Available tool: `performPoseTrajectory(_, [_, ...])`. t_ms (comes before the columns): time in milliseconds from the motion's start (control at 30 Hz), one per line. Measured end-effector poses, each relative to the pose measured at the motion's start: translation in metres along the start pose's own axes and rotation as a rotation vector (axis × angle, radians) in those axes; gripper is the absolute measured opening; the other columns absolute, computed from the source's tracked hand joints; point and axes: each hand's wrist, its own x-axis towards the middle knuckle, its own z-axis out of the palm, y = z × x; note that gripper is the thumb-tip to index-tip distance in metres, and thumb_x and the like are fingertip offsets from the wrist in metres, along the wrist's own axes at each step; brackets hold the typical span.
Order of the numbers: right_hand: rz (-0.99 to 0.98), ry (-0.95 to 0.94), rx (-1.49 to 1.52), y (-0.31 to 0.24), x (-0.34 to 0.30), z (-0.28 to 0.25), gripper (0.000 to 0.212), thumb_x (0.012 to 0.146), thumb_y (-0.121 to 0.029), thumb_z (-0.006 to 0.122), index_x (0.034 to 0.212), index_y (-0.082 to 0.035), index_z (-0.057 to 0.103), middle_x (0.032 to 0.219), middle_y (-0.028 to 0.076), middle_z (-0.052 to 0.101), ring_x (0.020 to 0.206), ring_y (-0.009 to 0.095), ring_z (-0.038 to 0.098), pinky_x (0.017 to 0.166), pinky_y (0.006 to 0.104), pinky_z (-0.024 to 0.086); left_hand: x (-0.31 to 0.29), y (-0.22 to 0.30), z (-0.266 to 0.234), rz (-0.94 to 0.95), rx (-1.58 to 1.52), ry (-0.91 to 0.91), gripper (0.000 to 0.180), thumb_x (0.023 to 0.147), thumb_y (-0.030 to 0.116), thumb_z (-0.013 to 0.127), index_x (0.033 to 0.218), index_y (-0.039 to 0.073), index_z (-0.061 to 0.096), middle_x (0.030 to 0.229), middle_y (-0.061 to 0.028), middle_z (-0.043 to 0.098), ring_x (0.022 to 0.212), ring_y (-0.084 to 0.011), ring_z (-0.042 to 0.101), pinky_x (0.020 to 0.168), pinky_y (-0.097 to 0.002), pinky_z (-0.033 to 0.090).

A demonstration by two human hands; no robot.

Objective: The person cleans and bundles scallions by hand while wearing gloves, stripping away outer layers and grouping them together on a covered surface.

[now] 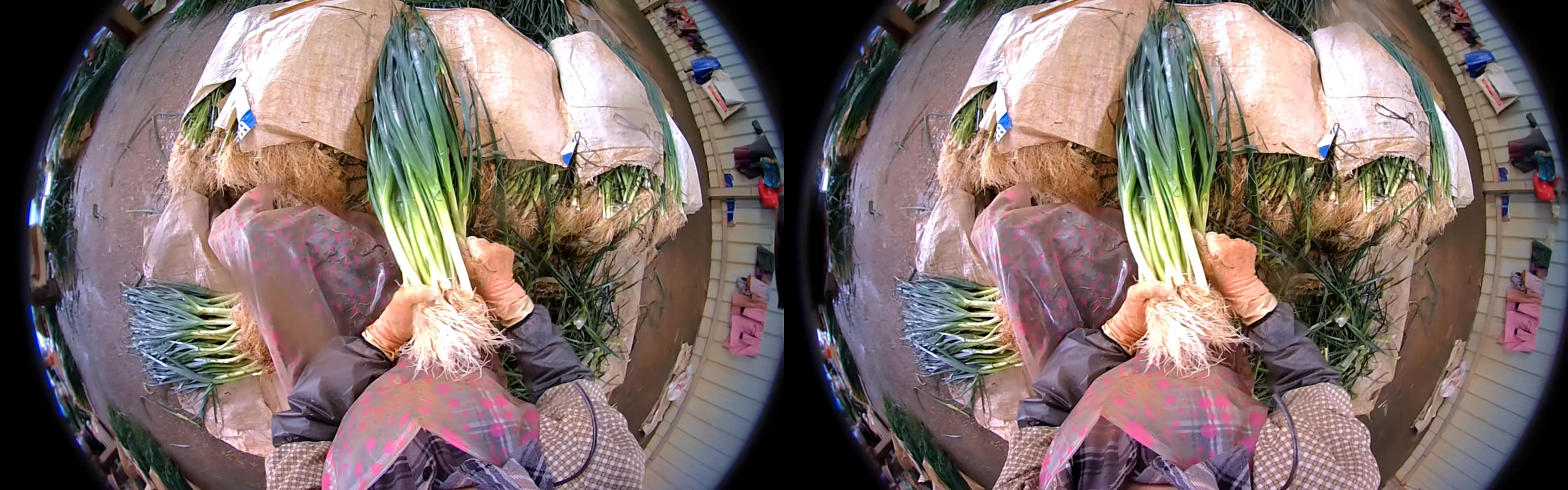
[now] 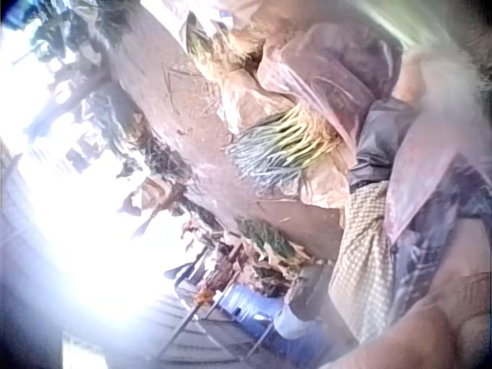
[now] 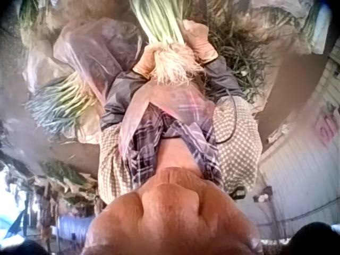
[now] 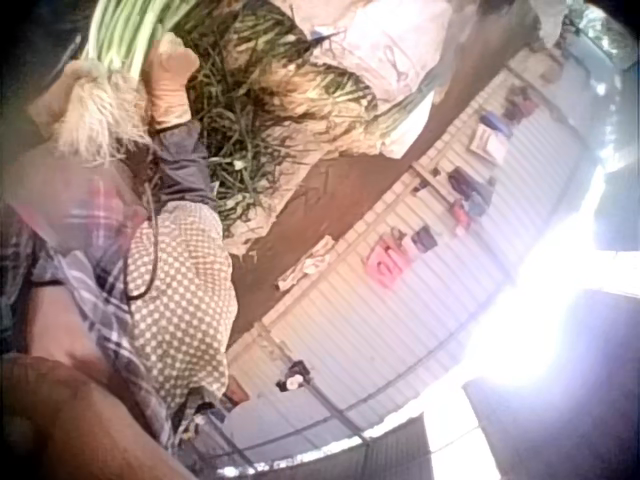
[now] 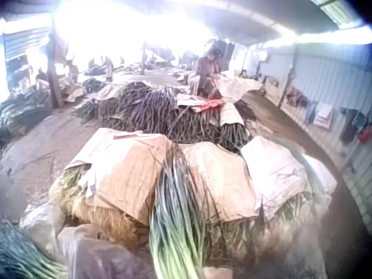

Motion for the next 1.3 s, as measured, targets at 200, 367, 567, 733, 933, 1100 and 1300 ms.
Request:
performPoseTrajectory(200, [-0.383, -0.057, 0.181, 0.003, -0.017, -0.039, 0.030, 0.094, -0.021, 0.058, 0.067, -0.009, 0.058, 0.055, 0.004, 0.053, 0.043, 0.015, 0.049, 0.038, 0.0305, 0.037, -0.005, -0.002, -0.022, 0.241, -0.082, -0.070, 0.053, 0.077, 0.026, 0.055, 0.121, -0.004, 0.054, 0.109, -0.0191, 0.063, 0.098, -0.0287, 0.062, 0.090, -0.0404, 0.050])
performPoseTrajectory(367, [0.948, -0.593, 0.854, 0.060, -0.086, -0.095, 0.027, 0.097, -0.026, 0.053, 0.084, -0.005, 0.064, 0.071, 0.004, 0.063, 0.057, 0.011, 0.059, 0.049, 0.0256, 0.048, -0.012, 0.001, -0.022, 0.365, -0.117, -0.092, 0.059, 0.077, 0.029, 0.055, 0.128, -0.002, 0.049, 0.113, -0.0193, 0.062, 0.100, -0.0308, 0.061, 0.092, -0.0437, 0.049])
performPoseTrajectory(567, [0.608, -1.138, 0.071, 0.084, -0.118, -0.062, 0.062, 0.087, -0.050, 0.056, 0.129, -0.004, 0.053, 0.119, 0.019, 0.061, 0.104, 0.033, 0.063, 0.087, 0.0389, 0.049, -0.017, -0.002, 0.000, 0.238, -0.100, -0.048, 0.059, 0.076, 0.027, 0.056, 0.127, -0.002, 0.049, 0.113, -0.0192, 0.062, 0.101, -0.0308, 0.061, 0.093, -0.0437, 0.049])
performPoseTrajectory(733, [0.342, -0.724, 1.198, 0.001, 0.004, -0.042, 0.059, 0.096, -0.036, 0.051, 0.140, 0.002, 0.038, 0.135, 0.018, 0.048, 0.123, 0.024, 0.047, 0.102, 0.0317, 0.037, -0.011, -0.002, 0.017, 0.166, -0.024, -0.049, 0.054, 0.077, 0.018, 0.056, 0.126, -0.003, 0.050, 0.113, -0.0183, 0.062, 0.100, -0.0285, 0.062, 0.093, -0.0400, 0.049])
performPoseTrajectory(933, [0.403, -0.680, 0.937, -0.004, 0.002, -0.034, 0.034, 0.098, -0.027, 0.051, 0.119, -0.001, 0.055, 0.080, 0.004, 0.057, 0.078, 0.012, 0.057, 0.068, 0.0298, 0.047, -0.028, 0.016, 0.012, 0.049, 0.067, -0.065, 0.049, 0.078, 0.015, 0.058, 0.122, -0.005, 0.053, 0.109, -0.0175, 0.063, 0.099, -0.0256, 0.063, 0.091, -0.0368, 0.051])
performPoseTrajectory(1100, [0.446, -0.156, 1.013, 0.007, -0.047, 0.018, 0.041, 0.096, -0.028, 0.054, 0.125, 0.000, 0.053, 0.114, 0.014, 0.059, 0.102, 0.024, 0.058, 0.086, 0.0339, 0.048, -0.015, -0.003, 0.023, 0.056, -0.114, -0.079, 0.040, 0.079, 0.014, 0.058, 0.116, -0.003, 0.055, 0.100, -0.0146, 0.064, 0.091, -0.0242, 0.063, 0.087, -0.0367, 0.051])
performPoseTrajectory(1300, [0.451, 0.075, 0.467, 0.024, -0.057, 0.041, 0.035, 0.098, -0.029, 0.050, 0.102, 0.003, 0.065, 0.082, 0.012, 0.067, 0.068, 0.025, 0.061, 0.060, 0.0375, 0.047, 0.000, -0.012, 0.017, 0.067, -0.138, -0.051, 0.039, 0.078, 0.010, 0.060, 0.115, -0.004, 0.057, 0.103, -0.0152, 0.065, 0.092, -0.0265, 0.065, 0.086, -0.0397, 0.053])
